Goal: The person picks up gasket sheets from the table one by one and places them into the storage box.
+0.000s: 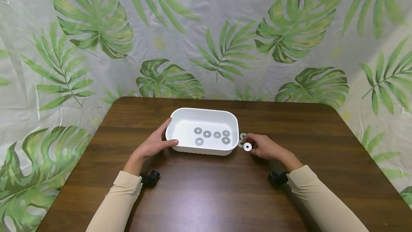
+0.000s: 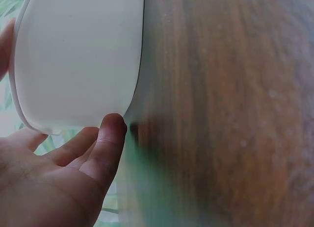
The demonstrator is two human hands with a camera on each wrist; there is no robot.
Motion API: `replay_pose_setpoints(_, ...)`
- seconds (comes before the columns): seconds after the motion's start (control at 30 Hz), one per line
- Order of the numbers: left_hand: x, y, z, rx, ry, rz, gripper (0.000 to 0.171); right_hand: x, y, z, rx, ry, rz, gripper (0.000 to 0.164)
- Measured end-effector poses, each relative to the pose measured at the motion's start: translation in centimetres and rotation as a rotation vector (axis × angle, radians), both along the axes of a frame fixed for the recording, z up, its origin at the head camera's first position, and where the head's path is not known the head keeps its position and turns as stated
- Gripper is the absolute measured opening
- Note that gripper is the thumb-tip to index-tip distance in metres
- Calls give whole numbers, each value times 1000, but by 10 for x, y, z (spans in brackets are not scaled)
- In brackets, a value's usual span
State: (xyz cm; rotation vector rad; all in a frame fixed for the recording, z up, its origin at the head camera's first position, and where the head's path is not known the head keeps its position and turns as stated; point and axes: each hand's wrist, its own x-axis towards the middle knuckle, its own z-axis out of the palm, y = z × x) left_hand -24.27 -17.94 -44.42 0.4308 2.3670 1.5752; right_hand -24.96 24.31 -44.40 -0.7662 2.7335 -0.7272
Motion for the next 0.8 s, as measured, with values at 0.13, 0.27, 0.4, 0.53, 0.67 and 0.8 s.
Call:
replay_pose_setpoints(0.13, 0, 0, 0, -7, -3, -2, 98, -1, 1, 0, 6, -7, 1, 27)
replay_pose_setpoints(0.27, -1, 0, 0, -6, -1, -3, 98, -2, 2, -1, 13, 1, -3, 26)
replay_pose_setpoints(0.4, 0, 0, 1, -4, -4, -1, 98, -3, 2, -2, 6, 4, 1, 25)
replay_pose_setpoints(0.53, 0, -1, 1, -8, -9, -2, 98, -4, 5, -2, -16, -20, 1, 24)
replay_pose_setpoints(0.67, 0, -1, 1, -17, -10, 1, 98, -6, 9, -1, -80, -80, -18, 25)
replay_pose_setpoints(0.8, -1, -1, 1, -19, -9, 4, 99, -9, 10, 5, -155, -106, -28, 25)
